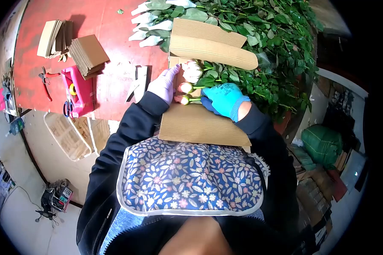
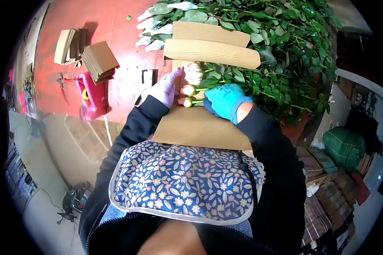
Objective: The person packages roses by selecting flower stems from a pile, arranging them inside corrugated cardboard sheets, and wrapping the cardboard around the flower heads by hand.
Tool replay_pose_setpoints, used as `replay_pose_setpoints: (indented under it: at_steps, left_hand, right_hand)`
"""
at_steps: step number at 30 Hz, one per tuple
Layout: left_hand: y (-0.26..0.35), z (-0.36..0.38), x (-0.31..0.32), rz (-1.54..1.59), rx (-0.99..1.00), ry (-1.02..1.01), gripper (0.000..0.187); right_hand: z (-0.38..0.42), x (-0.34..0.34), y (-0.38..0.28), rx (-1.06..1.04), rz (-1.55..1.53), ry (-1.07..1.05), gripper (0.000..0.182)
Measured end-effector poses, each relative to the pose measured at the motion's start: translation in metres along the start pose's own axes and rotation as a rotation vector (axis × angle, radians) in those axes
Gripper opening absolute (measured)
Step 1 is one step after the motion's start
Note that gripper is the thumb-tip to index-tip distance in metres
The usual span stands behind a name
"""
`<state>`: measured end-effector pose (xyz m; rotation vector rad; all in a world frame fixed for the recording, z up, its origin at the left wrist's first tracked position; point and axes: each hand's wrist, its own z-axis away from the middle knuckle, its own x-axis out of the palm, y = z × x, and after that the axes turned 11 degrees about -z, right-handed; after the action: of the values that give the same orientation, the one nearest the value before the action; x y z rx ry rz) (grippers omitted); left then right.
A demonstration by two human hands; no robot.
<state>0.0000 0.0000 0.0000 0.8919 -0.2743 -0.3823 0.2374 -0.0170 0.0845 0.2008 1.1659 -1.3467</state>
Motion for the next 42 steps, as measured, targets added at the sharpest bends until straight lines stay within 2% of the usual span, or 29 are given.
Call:
replay_pose_setpoints:
  at_steps: [3, 5, 6, 8, 9, 10, 12, 14, 15, 17, 18, 20, 23, 25, 27, 31, 34, 37, 39, 42]
  left_hand:
    - [0.026, 0.024, 0.003, 0.051, 0.114, -0.033, 0.054]
    - [0.027, 0.023, -0.004, -0.621, 0.272, 0.081, 0.057]
    - [0.022, 0.021, -0.004, -0.621, 0.274, 0.072, 0.057]
    - [0.009, 0.014, -0.004, -0.694, 0.433, 0.127, 0.058]
    - [0.014, 0.017, -0.005, -0.696, 0.431, 0.124, 0.058]
    - [0.021, 0.022, -0.006, -0.629, 0.352, 0.084, 0.057]
    - [0.023, 0.025, -0.009, -0.561, 0.272, 0.044, 0.057]
    - [0.016, 0.025, -0.016, -0.776, 0.656, 0.139, 0.049]
    - [0.018, 0.026, -0.019, -0.776, 0.654, 0.133, 0.049]
    - [0.024, 0.029, -0.025, -0.885, 0.822, -0.085, 0.036]
    - [0.043, 0.039, -0.023, -0.895, 0.714, -0.189, 0.029]
    - [0.037, 0.043, -0.022, -0.848, 0.693, -0.258, 0.029]
    - [0.035, 0.039, -0.023, -0.852, 0.667, -0.368, 0.034]
    - [0.033, 0.036, -0.025, -0.906, 0.708, -0.447, 0.036]
    - [0.032, 0.036, -0.025, -0.892, 0.695, -0.451, 0.037]
    - [0.028, 0.032, -0.027, -0.941, 0.635, -0.508, 0.040]
    - [0.023, 0.037, -0.028, -0.891, 0.641, -0.427, 0.039]
    - [0.018, 0.041, -0.028, -0.878, 0.650, -0.370, 0.036]
    - [0.016, 0.041, -0.026, -0.793, 0.554, -0.396, 0.035]
    - [0.025, 0.047, -0.026, -0.873, 0.542, -0.356, 0.036]
  right_hand:
    - [-0.001, 0.000, 0.001, -0.081, -0.036, 0.016, 0.021]
    - [-0.012, -0.003, 0.002, 0.057, -0.223, -0.206, 0.018]
    - [-0.011, -0.008, -0.002, 0.010, -0.135, -0.175, 0.016]
    - [-0.011, 0.005, 0.005, -0.051, -0.053, -0.148, 0.016]
    - [-0.013, 0.005, 0.003, -0.120, 0.030, -0.123, 0.016]
    - [-0.017, -0.002, -0.003, -0.039, 0.022, -0.233, 0.017]
    - [-0.016, 0.002, 0.000, -0.037, -0.048, -0.208, 0.017]
    - [-0.016, 0.002, 0.002, -0.031, -0.121, -0.183, 0.017]
    - [-0.014, -0.003, 0.001, -0.035, -0.115, -0.199, 0.018]
    - [-0.014, -0.006, 0.000, -0.037, -0.112, -0.217, 0.018]
    - [-0.014, -0.006, 0.000, -0.040, -0.104, -0.229, 0.017]
    - [-0.014, -0.010, 0.001, -0.041, -0.093, -0.241, 0.017]
    - [-0.012, -0.017, -0.003, -0.109, -0.241, -0.163, 0.015]
    - [-0.013, -0.019, -0.009, -0.186, 0.030, 0.150, 0.016]
    - [-0.019, -0.007, -0.004, -0.219, 0.040, 0.149, 0.016]
    - [-0.023, -0.002, -0.013, -0.033, 0.104, -0.087, 0.021]
    - [-0.018, 0.002, -0.010, 0.004, 0.096, -0.074, 0.030]
    - [-0.023, 0.007, -0.011, -0.045, 0.142, -0.046, 0.024]
    - [-0.029, 0.014, -0.010, -0.131, 0.172, 0.038, 0.020]
    - [-0.032, 0.017, -0.010, -0.171, 0.182, 0.060, 0.018]
